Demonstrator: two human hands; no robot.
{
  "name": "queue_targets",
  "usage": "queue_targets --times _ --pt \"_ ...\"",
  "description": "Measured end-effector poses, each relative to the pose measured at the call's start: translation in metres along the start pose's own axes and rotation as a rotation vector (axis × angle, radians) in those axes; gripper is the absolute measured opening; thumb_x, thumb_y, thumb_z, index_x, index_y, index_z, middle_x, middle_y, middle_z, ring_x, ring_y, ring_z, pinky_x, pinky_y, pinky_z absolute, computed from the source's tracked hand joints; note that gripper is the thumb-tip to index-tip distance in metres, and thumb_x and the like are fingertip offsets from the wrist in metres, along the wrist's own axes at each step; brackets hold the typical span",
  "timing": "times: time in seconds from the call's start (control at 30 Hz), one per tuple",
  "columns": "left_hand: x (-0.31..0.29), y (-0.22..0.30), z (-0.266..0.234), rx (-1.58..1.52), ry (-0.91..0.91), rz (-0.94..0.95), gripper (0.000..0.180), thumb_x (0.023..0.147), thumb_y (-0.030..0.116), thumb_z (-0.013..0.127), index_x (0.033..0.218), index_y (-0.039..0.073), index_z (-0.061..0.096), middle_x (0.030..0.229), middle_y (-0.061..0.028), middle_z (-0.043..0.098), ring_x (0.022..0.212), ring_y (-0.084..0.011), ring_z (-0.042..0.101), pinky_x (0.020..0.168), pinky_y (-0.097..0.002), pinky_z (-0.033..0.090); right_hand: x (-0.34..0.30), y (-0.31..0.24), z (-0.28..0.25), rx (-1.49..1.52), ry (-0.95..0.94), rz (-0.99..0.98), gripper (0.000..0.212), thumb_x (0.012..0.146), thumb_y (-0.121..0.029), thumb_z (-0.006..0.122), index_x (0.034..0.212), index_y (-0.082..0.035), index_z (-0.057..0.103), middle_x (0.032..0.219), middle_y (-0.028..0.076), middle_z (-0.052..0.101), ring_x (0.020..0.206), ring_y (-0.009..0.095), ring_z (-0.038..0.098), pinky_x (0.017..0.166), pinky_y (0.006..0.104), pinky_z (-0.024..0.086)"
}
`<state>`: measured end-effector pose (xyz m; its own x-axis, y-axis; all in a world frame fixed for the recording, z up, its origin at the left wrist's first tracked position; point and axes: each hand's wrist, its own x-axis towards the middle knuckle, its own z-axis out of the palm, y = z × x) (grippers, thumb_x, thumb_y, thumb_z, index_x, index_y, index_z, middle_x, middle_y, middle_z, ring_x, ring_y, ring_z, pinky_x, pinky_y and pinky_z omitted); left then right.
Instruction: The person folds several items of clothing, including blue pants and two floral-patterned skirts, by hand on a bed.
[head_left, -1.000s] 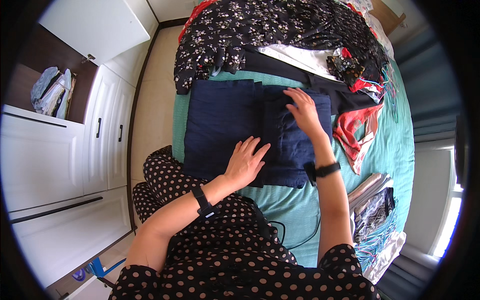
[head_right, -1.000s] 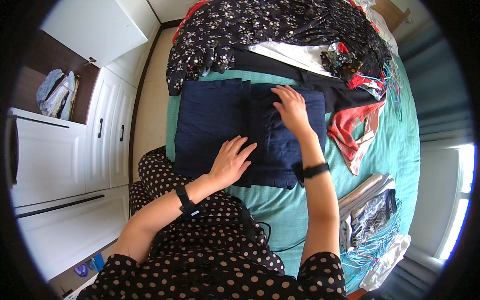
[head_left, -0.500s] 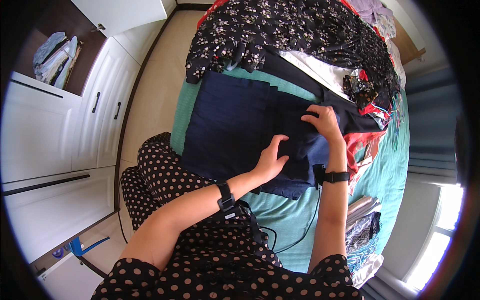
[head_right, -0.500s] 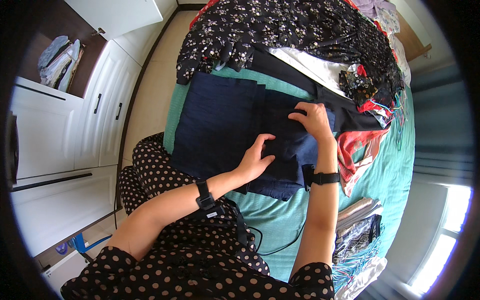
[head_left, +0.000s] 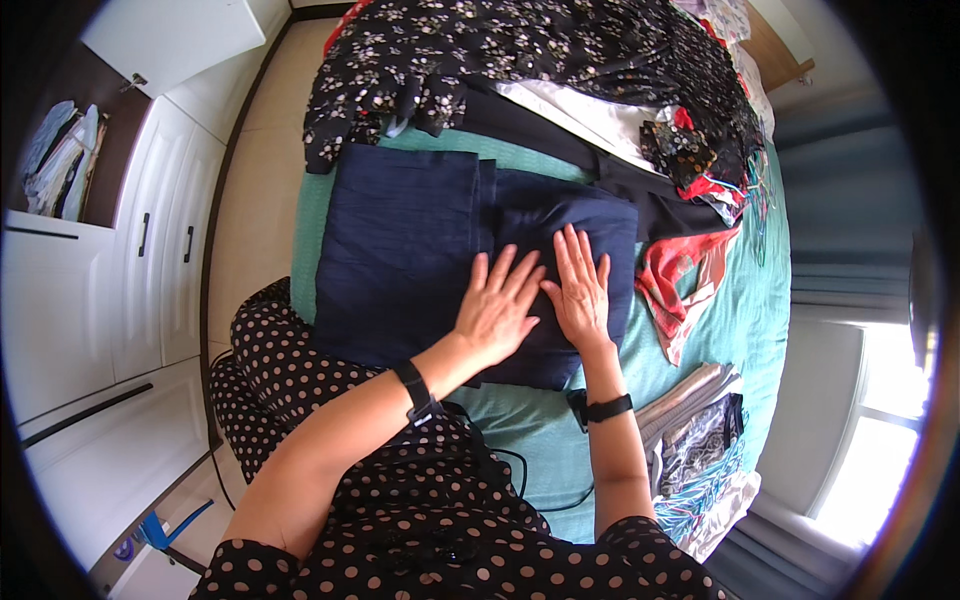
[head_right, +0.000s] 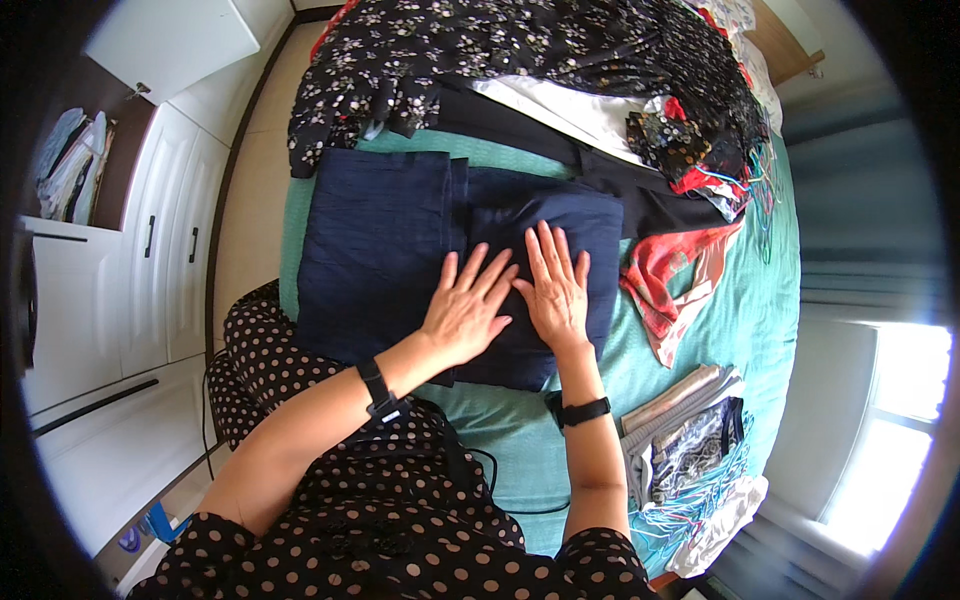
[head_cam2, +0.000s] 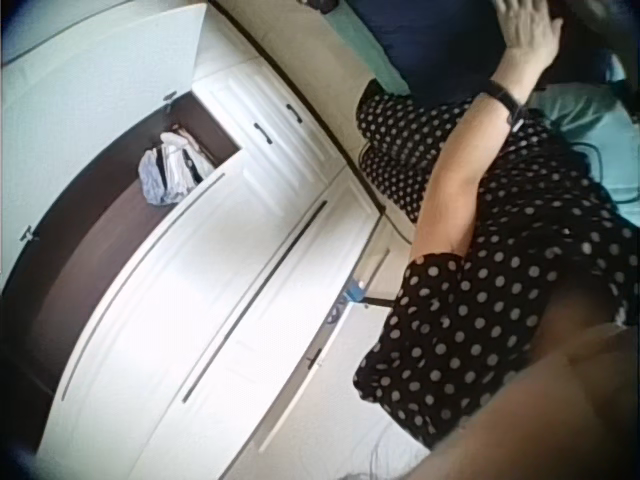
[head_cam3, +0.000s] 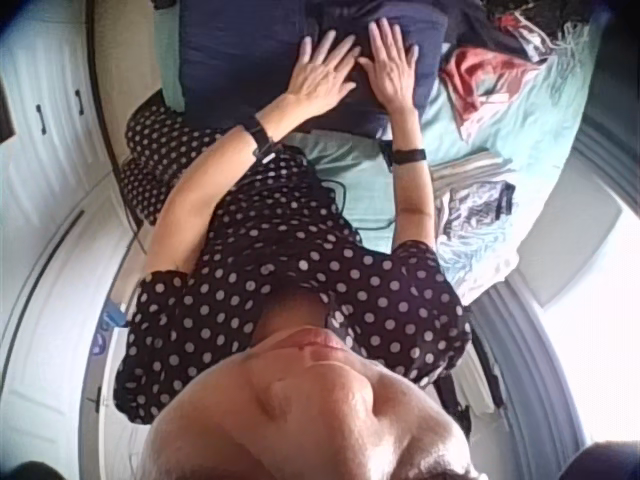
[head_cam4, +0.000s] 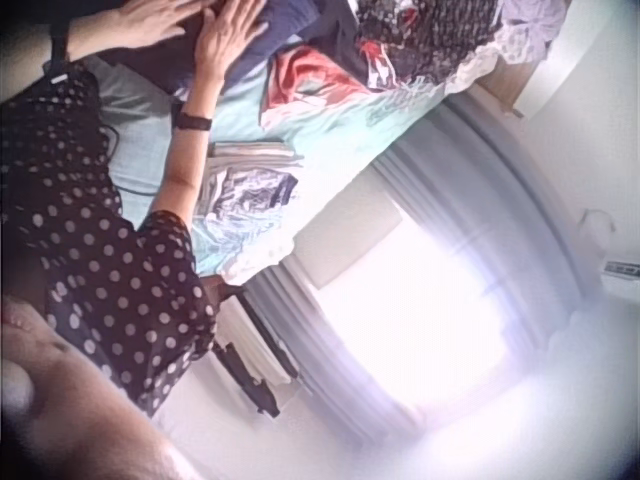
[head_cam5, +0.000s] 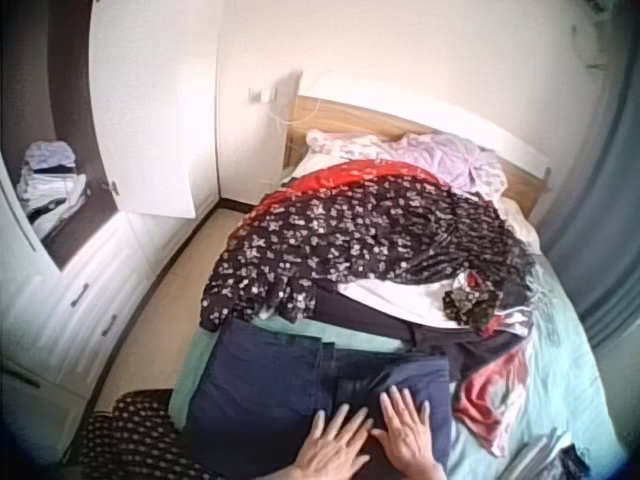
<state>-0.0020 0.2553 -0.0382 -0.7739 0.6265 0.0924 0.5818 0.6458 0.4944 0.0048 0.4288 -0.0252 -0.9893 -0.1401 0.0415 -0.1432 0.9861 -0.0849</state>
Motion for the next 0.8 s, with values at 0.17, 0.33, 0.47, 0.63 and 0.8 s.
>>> queue_targets --times 0.17,0.33,0.47,0.63,0.8 --pt "-0.002 -0.013 0.015 0.081 -0.009 0.008 0.068 0.086 0.047 0.055 0.146 0.025 0.03 0.154 -0.0174 0.009 0.138 -0.0433 0.018 0.109 -0.0591 0.017 -0.021 0.087 0.023 -0.011 0.009 0.474 0.062 0.093 -0.039 0.047 0.146 -0.013 0.027 0.152 0.013 0.024 0.139 0.031 0.025 0.11 0.056 0.016" --pt "-0.006 -0.019 0.014 0.074 0.011 -0.011 0.069 0.085 0.046 0.057 0.145 0.023 0.031 0.154 -0.0173 0.012 0.138 -0.0436 0.018 0.109 -0.0586 0.017 0.01 0.019 -0.006 0.051 0.152 0.224 0.058 0.086 -0.024 0.06 0.138 -0.01 0.039 0.147 0.013 0.032 0.138 0.033 0.027 0.108 0.0558 0.022" --pt "-0.002 -0.014 0.015 0.051 0.024 0.006 0.069 0.084 0.045 0.059 0.144 0.021 0.034 0.153 -0.0172 0.014 0.139 -0.042 0.016 0.109 -0.0584 0.018 0.036 0.024 0.029 -0.083 0.005 -0.007 0.055 0.09 -0.039 0.052 0.14 -0.02 0.039 0.15 0.006 0.029 0.14 0.028 0.022 0.107 0.059 0.022" --pt "-0.008 -0.012 0.011 0.057 0.032 -0.009 0.068 0.085 0.044 0.059 0.143 0.019 0.035 0.153 -0.0187 0.016 0.141 -0.0384 0.014 0.11 -0.0567 0.018 0.049 0.054 0.022 0.118 0.095 0.161 0.056 0.09 -0.028 0.055 0.142 -0.016 0.036 0.151 0.009 0.026 0.14 0.028 0.023 0.11 0.0509 0.023" --pt "-0.023 -0.004 -0.003 0.042 0.03 0.076 0.064 0.086 0.035 0.059 0.139 0.005 0.04 0.149 -0.0216 0.025 0.141 -0.0344 0.017 0.112 -0.0514 0.015 -0.024 0.085 0.009 0.334 0.441 0.408 0.037 0.081 -0.014 0.064 0.116 -0.002 0.059 0.114 0.018 0.06 0.105 0.033 0.057 0.093 0.0395 0.043"
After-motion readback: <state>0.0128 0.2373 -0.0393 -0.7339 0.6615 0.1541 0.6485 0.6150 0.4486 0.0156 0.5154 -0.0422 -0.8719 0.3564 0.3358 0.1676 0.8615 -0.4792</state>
